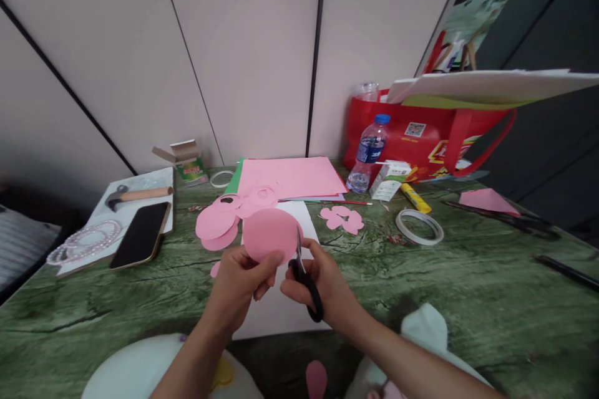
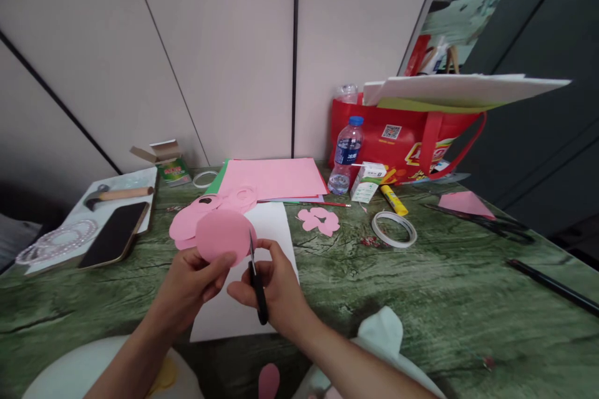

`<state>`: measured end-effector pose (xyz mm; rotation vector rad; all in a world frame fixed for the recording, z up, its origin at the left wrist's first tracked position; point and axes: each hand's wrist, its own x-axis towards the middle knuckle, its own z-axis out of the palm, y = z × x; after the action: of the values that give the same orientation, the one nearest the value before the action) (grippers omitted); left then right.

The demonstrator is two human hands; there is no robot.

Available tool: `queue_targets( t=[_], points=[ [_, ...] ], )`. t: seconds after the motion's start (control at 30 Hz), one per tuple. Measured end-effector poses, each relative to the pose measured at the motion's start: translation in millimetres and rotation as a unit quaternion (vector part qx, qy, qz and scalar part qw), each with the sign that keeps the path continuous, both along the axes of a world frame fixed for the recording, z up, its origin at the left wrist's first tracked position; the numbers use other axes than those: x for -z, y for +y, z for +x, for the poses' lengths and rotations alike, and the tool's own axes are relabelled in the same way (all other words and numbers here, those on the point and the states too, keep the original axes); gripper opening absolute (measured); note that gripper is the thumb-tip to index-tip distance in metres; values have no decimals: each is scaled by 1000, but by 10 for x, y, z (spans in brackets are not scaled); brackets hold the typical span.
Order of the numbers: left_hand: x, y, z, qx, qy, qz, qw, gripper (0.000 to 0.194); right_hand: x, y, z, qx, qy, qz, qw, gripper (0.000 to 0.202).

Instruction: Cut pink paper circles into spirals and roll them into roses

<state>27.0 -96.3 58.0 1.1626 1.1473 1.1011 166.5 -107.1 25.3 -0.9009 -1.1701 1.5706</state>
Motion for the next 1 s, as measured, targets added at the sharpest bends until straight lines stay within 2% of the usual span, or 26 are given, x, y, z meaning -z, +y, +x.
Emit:
queue_targets(
  t=[0.17,0.47,0.67,0.83,1.0],
  points=[
    [-16,-9,2,7,13,-12,1000,34,2,23,8,8,3,2,1000,61],
    [-28,3,7,-3,-2,13,1000,33,-44,22,13,9,-17,-16,1000,60],
    [-5,8,16,16,-35,-18,999,30,13,56,-22,7,-34,-8,999,56],
    [15,26,-9,-15,-2,-12,1000,33,53,67,-13,-13,-14,-3,1000,61],
    [19,55,-34,-11,8,-24,1000,31,96,105,2,-18,-15,-9,1000,62]
  ],
)
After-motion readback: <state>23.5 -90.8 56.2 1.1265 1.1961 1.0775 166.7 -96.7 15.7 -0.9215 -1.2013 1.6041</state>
